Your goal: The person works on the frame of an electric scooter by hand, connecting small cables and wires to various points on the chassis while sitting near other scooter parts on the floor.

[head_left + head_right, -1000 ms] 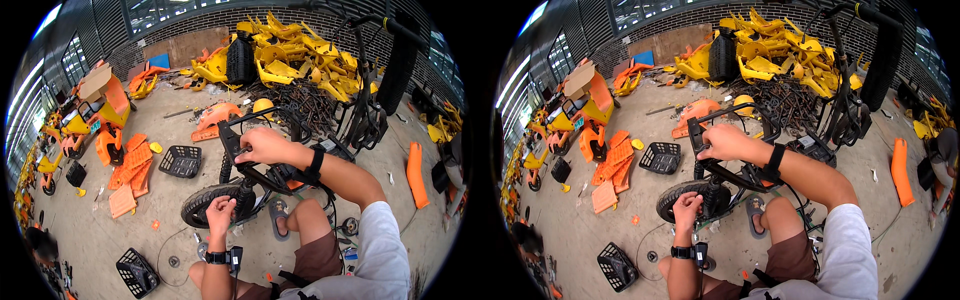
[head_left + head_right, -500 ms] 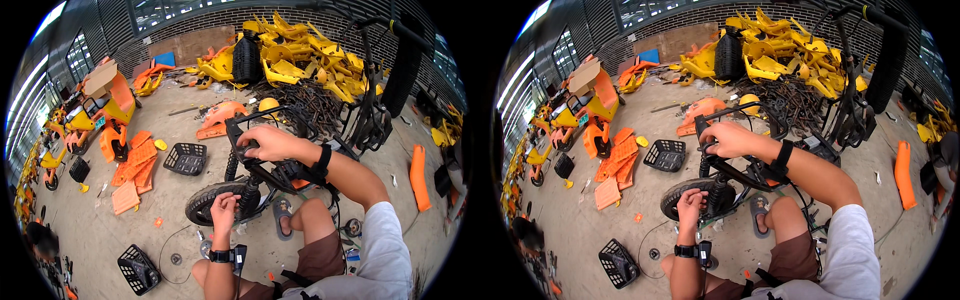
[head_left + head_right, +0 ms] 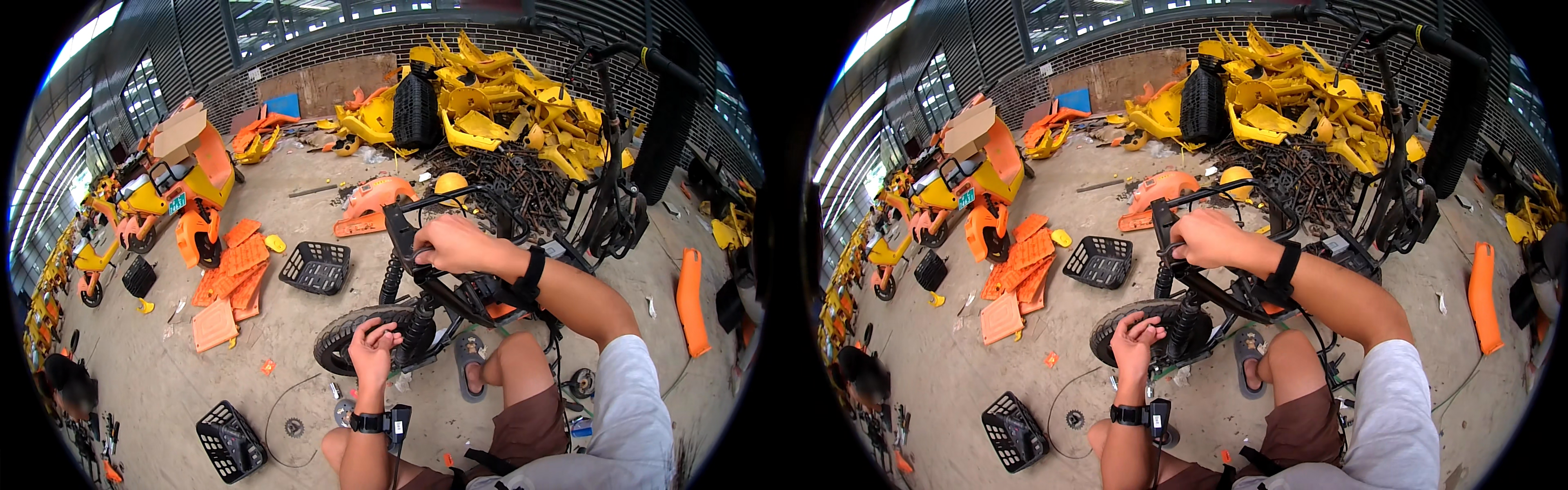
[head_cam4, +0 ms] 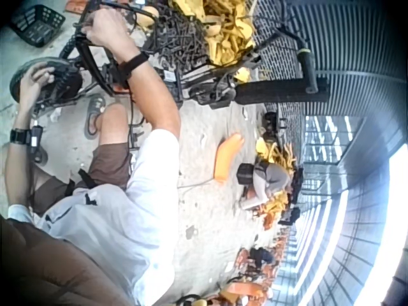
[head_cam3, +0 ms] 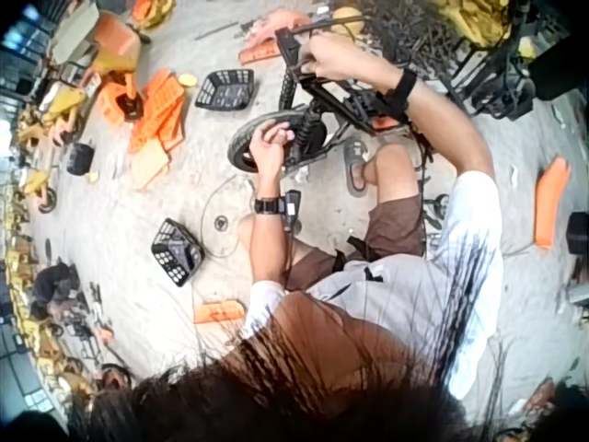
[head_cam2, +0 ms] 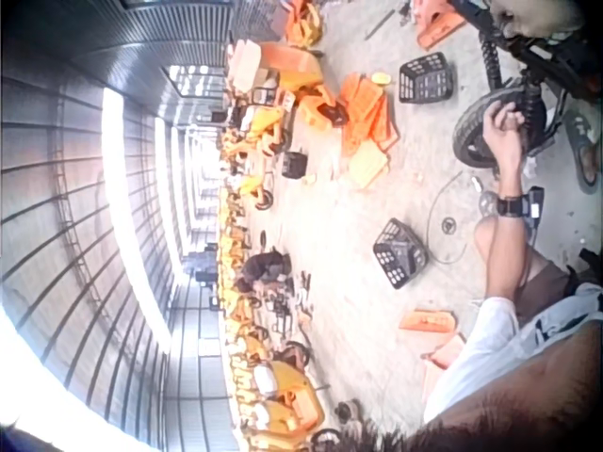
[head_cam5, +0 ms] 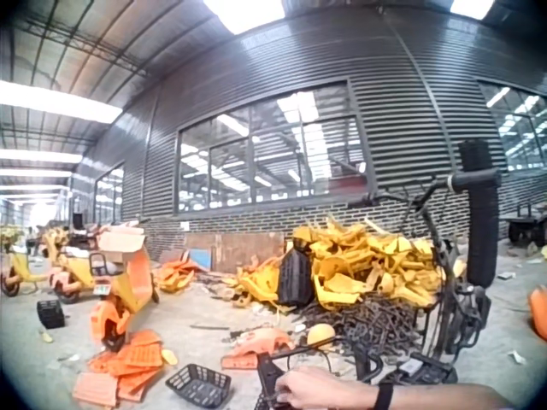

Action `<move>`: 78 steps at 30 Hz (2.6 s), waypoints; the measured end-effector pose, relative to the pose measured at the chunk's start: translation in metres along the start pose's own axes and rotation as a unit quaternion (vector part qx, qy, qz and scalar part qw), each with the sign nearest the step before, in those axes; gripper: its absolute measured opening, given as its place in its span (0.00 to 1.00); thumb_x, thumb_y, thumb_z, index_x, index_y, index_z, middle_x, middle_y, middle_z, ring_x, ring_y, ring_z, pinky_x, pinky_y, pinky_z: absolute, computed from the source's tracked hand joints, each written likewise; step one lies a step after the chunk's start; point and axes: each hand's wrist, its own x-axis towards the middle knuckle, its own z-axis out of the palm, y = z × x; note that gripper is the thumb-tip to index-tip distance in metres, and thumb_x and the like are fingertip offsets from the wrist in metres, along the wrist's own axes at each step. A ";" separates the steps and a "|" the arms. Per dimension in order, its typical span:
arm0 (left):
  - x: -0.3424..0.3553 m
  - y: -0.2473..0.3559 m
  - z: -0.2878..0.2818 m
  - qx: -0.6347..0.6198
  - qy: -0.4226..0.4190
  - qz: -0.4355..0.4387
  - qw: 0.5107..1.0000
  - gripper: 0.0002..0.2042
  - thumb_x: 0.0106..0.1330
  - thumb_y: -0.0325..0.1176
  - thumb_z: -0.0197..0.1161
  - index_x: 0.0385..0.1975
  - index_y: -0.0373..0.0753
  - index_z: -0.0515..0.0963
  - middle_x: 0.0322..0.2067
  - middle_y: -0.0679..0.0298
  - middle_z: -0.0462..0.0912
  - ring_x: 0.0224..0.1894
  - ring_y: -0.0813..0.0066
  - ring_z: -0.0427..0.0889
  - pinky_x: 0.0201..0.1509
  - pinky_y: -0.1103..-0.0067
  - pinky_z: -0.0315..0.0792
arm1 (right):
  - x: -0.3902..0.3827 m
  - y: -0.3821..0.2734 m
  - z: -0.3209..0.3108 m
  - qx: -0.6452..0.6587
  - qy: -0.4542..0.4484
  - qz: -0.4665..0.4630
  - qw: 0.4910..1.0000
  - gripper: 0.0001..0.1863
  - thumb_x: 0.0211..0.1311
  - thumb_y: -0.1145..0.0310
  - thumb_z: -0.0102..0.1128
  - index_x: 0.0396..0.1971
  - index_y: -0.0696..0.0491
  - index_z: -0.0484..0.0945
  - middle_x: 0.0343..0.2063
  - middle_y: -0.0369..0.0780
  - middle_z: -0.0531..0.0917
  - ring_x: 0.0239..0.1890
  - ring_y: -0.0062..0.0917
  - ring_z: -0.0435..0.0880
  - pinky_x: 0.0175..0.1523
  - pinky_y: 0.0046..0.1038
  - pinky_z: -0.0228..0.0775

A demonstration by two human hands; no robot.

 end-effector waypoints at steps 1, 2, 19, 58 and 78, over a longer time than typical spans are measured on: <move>-0.001 0.003 0.001 0.002 -0.002 0.000 1.000 0.15 0.65 0.15 0.53 0.51 0.25 0.66 0.42 0.47 0.82 0.35 0.67 0.84 0.42 0.76 0.81 | 0.000 0.002 0.002 0.042 0.025 -0.031 0.998 0.18 0.52 0.54 0.68 0.28 0.57 0.84 0.23 0.47 0.83 0.33 0.41 0.84 0.41 0.37 0.73; -0.001 0.004 0.002 0.004 -0.003 0.001 1.000 0.15 0.65 0.15 0.53 0.52 0.25 0.66 0.42 0.47 0.82 0.36 0.67 0.84 0.42 0.76 0.81 | 0.001 0.003 0.004 0.084 0.050 -0.063 0.993 0.17 0.53 0.55 0.68 0.28 0.56 0.84 0.23 0.47 0.83 0.33 0.41 0.84 0.41 0.37 0.73; 0.000 -0.003 -0.001 0.017 -0.029 -0.025 0.999 0.16 0.64 0.16 0.54 0.52 0.24 0.65 0.42 0.46 0.82 0.33 0.68 0.84 0.37 0.77 0.82 | 0.002 -0.013 -0.012 -0.055 -0.067 0.047 0.995 0.12 0.52 0.63 0.68 0.35 0.53 0.84 0.29 0.44 0.84 0.35 0.39 0.82 0.39 0.37 0.71; -0.021 0.020 -0.022 -0.166 -0.076 -0.071 0.981 0.13 0.69 0.28 0.56 0.51 0.31 0.75 0.49 0.47 0.80 0.39 0.66 0.83 0.40 0.76 0.76 | -0.113 -0.046 0.173 0.713 0.102 0.176 0.671 0.14 0.62 0.73 0.64 0.45 0.63 0.79 0.37 0.40 0.85 0.41 0.18 0.84 0.45 0.21 0.75; -0.030 -0.003 0.018 -0.033 -0.039 -0.011 0.999 0.11 0.68 0.26 0.60 0.47 0.28 0.77 0.40 0.57 0.85 0.33 0.80 0.80 0.38 0.84 0.76 | -0.112 -0.041 0.152 0.420 0.243 0.068 0.872 0.15 0.52 0.76 0.69 0.42 0.51 0.86 0.37 0.36 0.86 0.21 0.09 0.70 0.23 0.14 0.58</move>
